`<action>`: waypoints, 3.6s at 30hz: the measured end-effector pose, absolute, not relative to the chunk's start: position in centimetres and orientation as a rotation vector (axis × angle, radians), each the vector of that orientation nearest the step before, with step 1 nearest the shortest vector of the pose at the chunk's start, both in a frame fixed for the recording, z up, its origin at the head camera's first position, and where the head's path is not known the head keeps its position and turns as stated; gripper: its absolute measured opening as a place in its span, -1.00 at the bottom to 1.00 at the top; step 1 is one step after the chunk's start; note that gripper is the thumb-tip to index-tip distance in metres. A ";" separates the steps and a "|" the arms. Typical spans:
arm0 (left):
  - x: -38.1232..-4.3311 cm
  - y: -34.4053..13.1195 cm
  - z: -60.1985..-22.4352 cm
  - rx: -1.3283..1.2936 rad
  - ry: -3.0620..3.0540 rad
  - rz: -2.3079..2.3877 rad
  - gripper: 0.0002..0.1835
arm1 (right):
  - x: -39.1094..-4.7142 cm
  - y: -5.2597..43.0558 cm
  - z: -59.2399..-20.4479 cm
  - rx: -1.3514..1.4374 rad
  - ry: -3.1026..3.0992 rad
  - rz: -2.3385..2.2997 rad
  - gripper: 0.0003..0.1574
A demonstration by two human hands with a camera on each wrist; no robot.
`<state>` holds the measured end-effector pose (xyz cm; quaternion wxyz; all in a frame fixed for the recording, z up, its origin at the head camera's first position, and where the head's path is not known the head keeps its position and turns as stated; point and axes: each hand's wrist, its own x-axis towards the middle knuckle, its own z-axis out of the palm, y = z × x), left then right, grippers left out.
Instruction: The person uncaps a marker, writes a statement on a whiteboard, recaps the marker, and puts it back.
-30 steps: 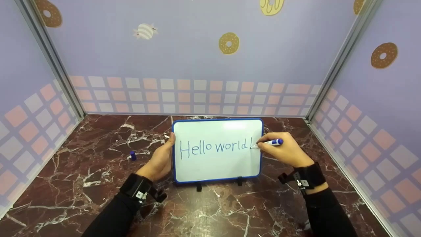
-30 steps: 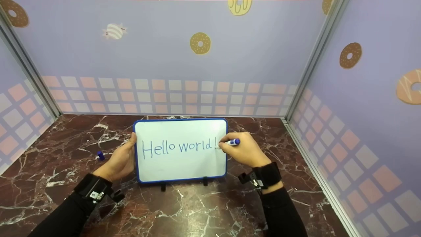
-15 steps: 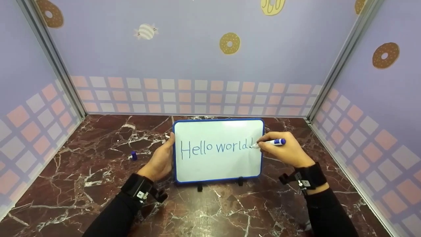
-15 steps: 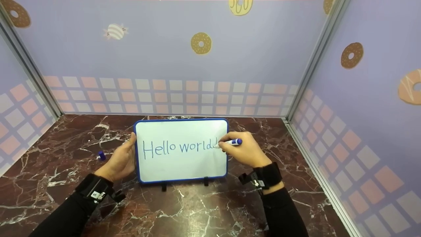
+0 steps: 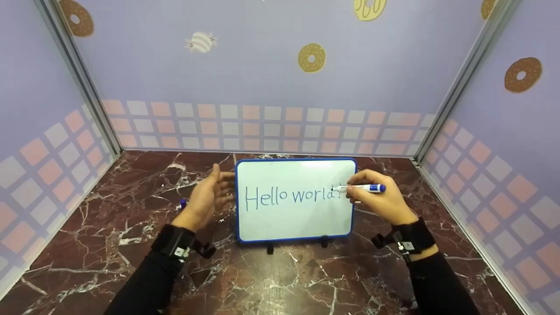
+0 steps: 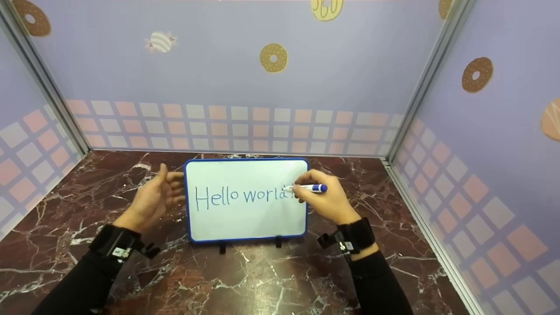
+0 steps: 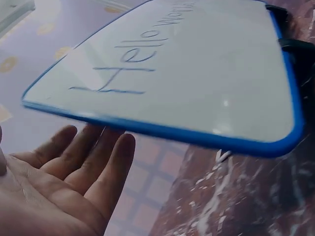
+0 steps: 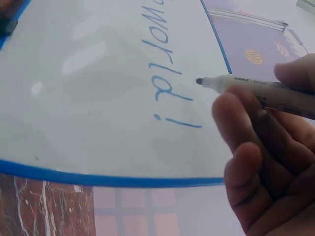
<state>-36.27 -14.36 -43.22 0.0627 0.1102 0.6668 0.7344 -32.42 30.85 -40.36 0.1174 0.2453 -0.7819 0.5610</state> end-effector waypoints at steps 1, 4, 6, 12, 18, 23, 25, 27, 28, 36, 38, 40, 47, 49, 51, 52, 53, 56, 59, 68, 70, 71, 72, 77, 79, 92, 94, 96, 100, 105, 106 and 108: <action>-36.3 -14.7 -42.9 0.344 2.022 2.235 -0.15 | -32.4 30.7 -40.4 0.712 -2.269 1.682 -0.86; -36.3 -15.8 -42.2 0.379 2.124 2.218 -0.23 | -32.5 30.5 -40.6 0.706 -2.226 1.766 -0.83; -36.1 -16.4 -41.8 0.399 2.289 2.104 -0.30 | -32.5 30.3 -40.7 0.702 -2.212 1.791 -0.83; -35.4 -17.8 -41.2 0.471 2.865 1.455 -0.42 | -32.7 29.8 -41.2 0.709 -2.152 1.937 -0.78; -35.8 -19.2 -41.8 0.401 2.929 1.342 -0.46 | -32.8 29.1 -41.7 0.734 -2.060 2.074 -0.77; -36.2 -20.3 -42.1 0.341 2.902 1.393 -0.47 | -33.0 28.5 -42.1 0.747 -2.010 2.117 -0.80; -36.3 -20.9 -42.1 0.305 2.937 1.353 -0.46 | -33.1 28.3 -42.2 0.771 -1.993 2.122 -0.80; -36.4 -21.5 -42.2 0.271 3.002 1.265 -0.44 | -33.1 28.0 -42.3 0.804 -1.973 2.132 -0.79; -36.5 -21.8 -42.2 0.254 3.037 1.214 -0.45 | -33.1 27.9 -42.3 0.815 -1.963 2.139 -0.79; -37.2 -23.3 -43.7 0.147 3.169 0.900 -0.45 | -33.1 26.9 -42.8 0.920 -1.900 2.228 -0.75; -37.4 -23.6 -44.1 0.135 3.154 0.853 -0.40 | -33.1 26.6 -43.0 0.959 -1.895 2.247 -0.75; -37.5 -23.8 -44.4 0.125 3.129 0.818 -0.34 | -33.1 26.3 -43.2 0.996 -1.895 2.257 -0.74; -37.7 -24.5 -45.4 0.124 3.083 0.721 -0.27 | -33.0 25.3 -44.1 1.067 -1.895 2.295 -0.73; -37.7 -24.6 -45.6 0.130 3.075 0.687 -0.26 | -33.1 25.1 -44.3 1.105 -1.894 2.299 -0.73; -37.7 -24.7 -45.7 0.131 3.061 0.660 -0.23 | -33.1 25.0 -44.4 1.152 -1.898 2.286 -0.72; -37.8 -24.8 -45.7 0.130 3.055 0.650 -0.21 | -33.1 25.0 -44.5 1.173 -1.901 2.279 -0.72; -37.7 -24.8 -45.8 0.128 3.049 0.638 -0.18 | -33.1 24.9 -44.5 1.192 -1.905 2.269 -0.71; -37.7 -24.9 -45.8 0.123 3.040 0.618 -0.19 | -33.1 24.8 -44.6 1.202 -1.941 2.222 -0.71; -37.5 -24.9 -45.8 0.117 3.035 0.615 -0.31 | -33.0 24.6 -44.5 1.170 -1.994 2.177 -0.71; -37.2 -24.8 -46.0 0.154 3.056 0.603 -0.47 | -32.8 24.3 -44.4 1.105 -2.071 2.155 -0.76; -37.3 -24.8 -46.2 0.160 3.056 0.607 -0.48 | -32.8 24.3 -44.4 1.107 -2.064 2.163 -0.75; -37.3 -24.8 -46.2 0.161 3.057 0.614 -0.49 | -32.8 24.3 -44.5 1.108 -2.061 2.167 -0.75; -37.4 -24.8 -46.3 0.163 3.059 0.622 -0.51 | -32.8 24.3 -44.5 1.110 -2.059 2.169 -0.74; -37.6 -24.8 -46.4 0.173 3.085 0.640 -0.67 | -32.7 24.2 -44.5 1.109 -2.063 2.170 -0.73; -37.7 -24.7 -46.4 0.182 3.103 0.624 -0.71 | -32.6 24.2 -44.4 1.104 -2.069 2.167 -0.73; -37.6 -24.3 -45.8 0.219 3.148 0.537 -0.74 | -32.2 23.9 -44.4 1.071 -2.081 2.171 -0.73; -37.3 -24.3 -45.3 0.221 3.168 0.549 -0.74 | -32.2 23.9 -44.4 1.068 -2.079 2.179 -0.74; -37.1 -24.2 -44.7 0.226 3.192 0.582 -0.72 | -32.2 23.9 -44.4 1.072 -2.073 2.187 -0.75; -36.5 -23.4 -43.1 0.259 3.268 0.716 -0.68 | -32.1 23.9 -44.4 1.063 -2.059 2.202 -0.76; -35.5 -21.6 -41.0 0.372 3.354 0.961 -0.70 | -32.1 23.8 -44.2 1.065 -2.044 2.219 -0.71; -35.2 -21.2 -40.6 0.406 3.358 1.018 -0.70 | -32.0 23.8 -44.2 1.070 -2.041 2.222 -0.71; -34.6 -20.3 -39.8 0.481 3.351 1.127 -0.73 | -32.0 23.8 -44.1 1.071 -2.039 2.231 -0.70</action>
